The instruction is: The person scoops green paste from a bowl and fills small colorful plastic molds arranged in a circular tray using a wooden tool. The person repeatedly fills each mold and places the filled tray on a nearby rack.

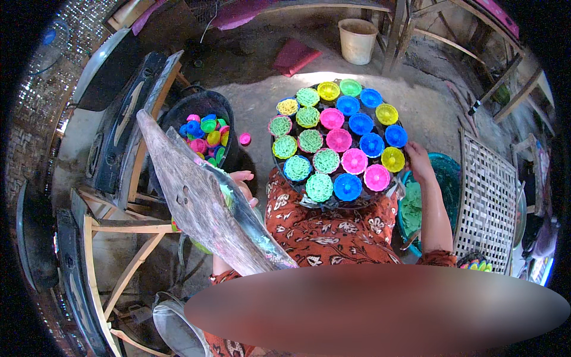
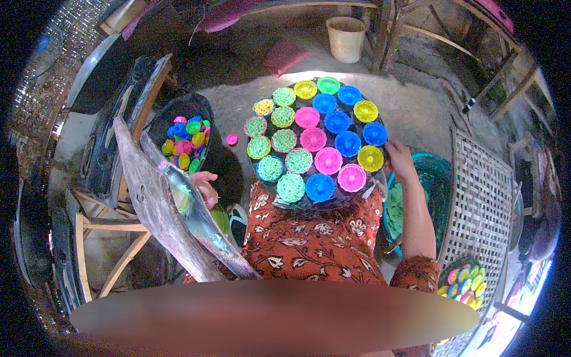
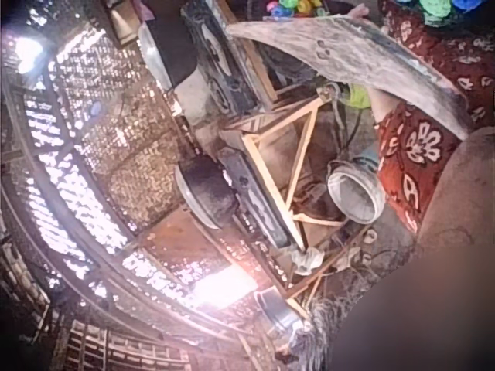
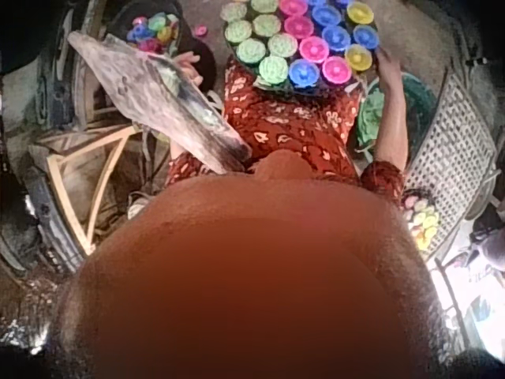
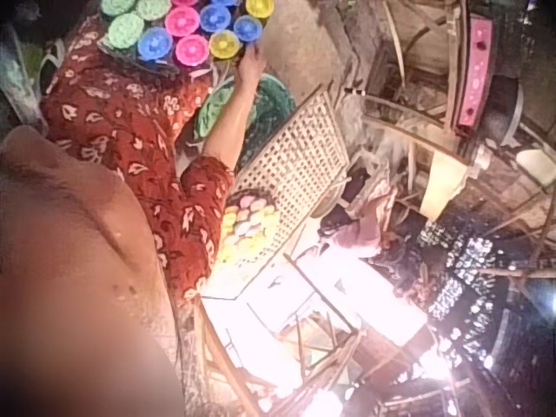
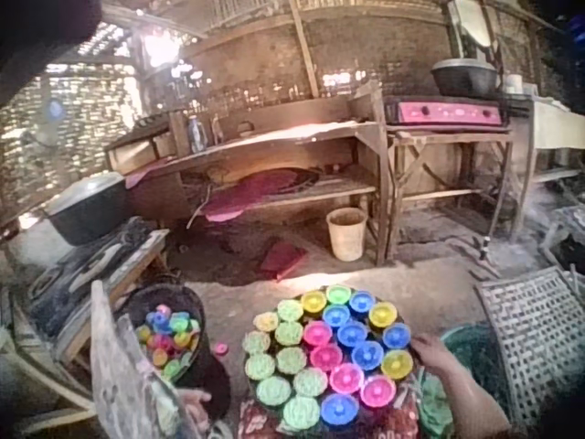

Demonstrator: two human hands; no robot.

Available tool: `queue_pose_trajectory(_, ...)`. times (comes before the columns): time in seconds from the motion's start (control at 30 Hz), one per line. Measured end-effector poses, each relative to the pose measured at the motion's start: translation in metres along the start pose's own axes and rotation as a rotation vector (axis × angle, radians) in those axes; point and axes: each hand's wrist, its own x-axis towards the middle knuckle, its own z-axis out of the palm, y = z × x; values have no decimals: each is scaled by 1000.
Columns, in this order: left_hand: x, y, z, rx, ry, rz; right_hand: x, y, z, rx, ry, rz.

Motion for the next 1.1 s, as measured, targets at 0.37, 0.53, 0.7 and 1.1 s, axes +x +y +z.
queue_pose_trajectory(0.37,9,-20,-41,243,-291,29,-118,37,36,400,35,196)
queue_pose_trajectory(0.53,6,-27,-37,209,-217,38,-162,21,67,626,-100,369)
queue_pose_trajectory(0.7,6,-28,-39,163,-137,62,-178,2,46,621,-214,584)
queue_pose_trajectory(1.1,38,-26,-13,233,59,252,-176,-100,50,-390,-519,-395)
